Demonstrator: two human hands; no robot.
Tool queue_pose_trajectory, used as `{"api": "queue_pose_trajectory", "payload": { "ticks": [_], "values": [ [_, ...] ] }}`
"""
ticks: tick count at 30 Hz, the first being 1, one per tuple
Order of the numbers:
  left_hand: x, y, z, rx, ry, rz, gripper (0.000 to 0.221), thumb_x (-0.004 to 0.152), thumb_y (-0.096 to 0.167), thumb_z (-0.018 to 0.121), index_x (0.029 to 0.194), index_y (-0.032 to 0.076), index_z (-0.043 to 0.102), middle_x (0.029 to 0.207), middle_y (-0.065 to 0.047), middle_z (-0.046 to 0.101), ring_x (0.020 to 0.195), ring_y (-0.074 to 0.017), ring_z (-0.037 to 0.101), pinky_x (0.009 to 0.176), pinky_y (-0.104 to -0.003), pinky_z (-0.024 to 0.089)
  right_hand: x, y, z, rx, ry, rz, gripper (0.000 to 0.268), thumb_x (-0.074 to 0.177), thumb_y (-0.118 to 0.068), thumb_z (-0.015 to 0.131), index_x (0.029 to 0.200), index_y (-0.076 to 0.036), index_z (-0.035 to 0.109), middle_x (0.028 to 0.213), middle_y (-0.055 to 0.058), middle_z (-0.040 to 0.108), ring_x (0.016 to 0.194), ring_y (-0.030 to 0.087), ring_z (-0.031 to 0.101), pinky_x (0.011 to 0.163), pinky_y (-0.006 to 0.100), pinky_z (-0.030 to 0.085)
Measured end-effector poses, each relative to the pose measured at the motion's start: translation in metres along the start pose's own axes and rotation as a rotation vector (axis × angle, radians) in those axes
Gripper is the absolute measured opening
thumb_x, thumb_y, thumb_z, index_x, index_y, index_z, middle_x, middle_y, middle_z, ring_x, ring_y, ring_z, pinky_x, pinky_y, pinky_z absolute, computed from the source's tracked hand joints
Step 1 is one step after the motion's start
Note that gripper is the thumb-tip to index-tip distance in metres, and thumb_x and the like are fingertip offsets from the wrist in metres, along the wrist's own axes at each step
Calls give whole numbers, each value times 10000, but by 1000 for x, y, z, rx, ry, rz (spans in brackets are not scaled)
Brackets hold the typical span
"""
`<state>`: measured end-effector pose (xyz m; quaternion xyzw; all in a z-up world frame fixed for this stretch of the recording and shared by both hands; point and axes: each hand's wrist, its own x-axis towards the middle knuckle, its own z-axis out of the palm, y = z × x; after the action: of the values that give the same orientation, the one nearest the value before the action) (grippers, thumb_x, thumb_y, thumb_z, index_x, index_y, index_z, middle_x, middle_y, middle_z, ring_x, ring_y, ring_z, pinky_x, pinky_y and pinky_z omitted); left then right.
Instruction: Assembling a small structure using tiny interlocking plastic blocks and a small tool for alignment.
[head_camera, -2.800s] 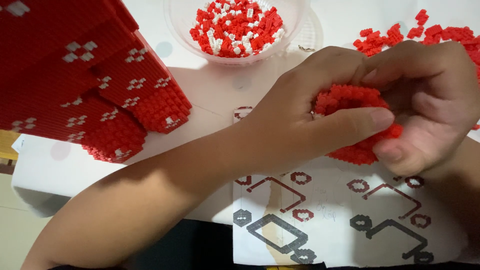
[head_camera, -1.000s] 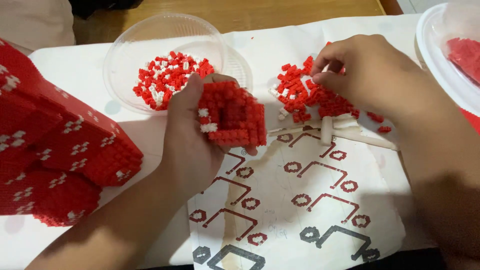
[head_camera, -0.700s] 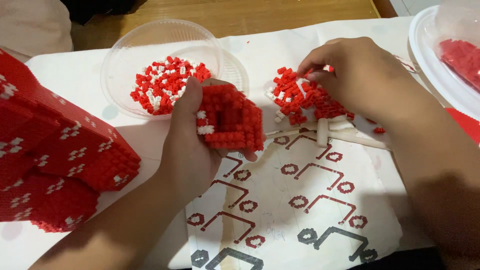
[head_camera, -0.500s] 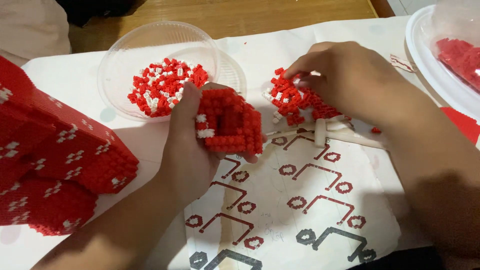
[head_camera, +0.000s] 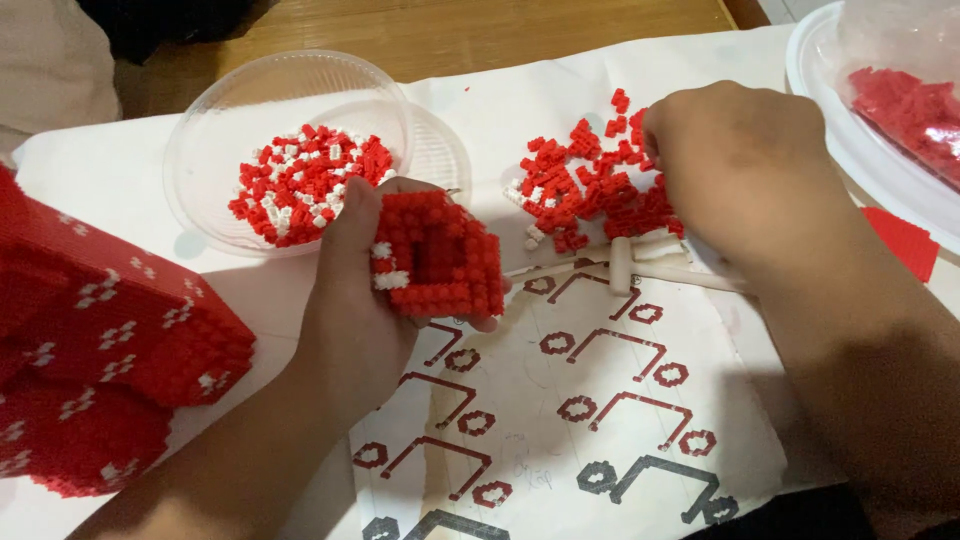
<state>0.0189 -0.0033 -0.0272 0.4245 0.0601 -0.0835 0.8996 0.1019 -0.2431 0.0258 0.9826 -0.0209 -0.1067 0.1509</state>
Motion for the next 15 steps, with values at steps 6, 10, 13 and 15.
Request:
{"api": "queue_pose_trajectory", "payload": {
  "ticks": [6,10,13,15],
  "values": [
    [-1,1,3,25,-13,-8,490,963,507,482,991,43,635,891,-205,722,759,-421,721,528,-613,572,18,18,7,-166,-130,136,366,763,-66,756,1100,-182,840,1108,128,846,1016,384,810,777,447,563],
    [0,3,6,53,110,-73,508,971,499,446,1034,32,635,948,-225,718,780,-455,717,541,-667,584,15,20,9,-208,-131,93,357,823,-47,658,1114,-158,832,1151,138,832,1044,372,807,823,456,561],
    [0,3,6,71,80,-36,514,966,508,447,1038,33,630,926,-200,707,771,-388,707,541,-648,599,12,19,2,-224,-150,80,394,844,-120,674,1220,-137,792,1224,161,811,1130,360,793,856,445,608],
    [-2,6,11,84,155,-90,500,990,480,427,1067,26,621,954,-191,683,825,-396,695,607,-663,598,13,17,-2,-163,-187,120,310,780,-94,768,1074,-166,834,1086,116,844,1006,353,797,745,422,574]
  ]
}}
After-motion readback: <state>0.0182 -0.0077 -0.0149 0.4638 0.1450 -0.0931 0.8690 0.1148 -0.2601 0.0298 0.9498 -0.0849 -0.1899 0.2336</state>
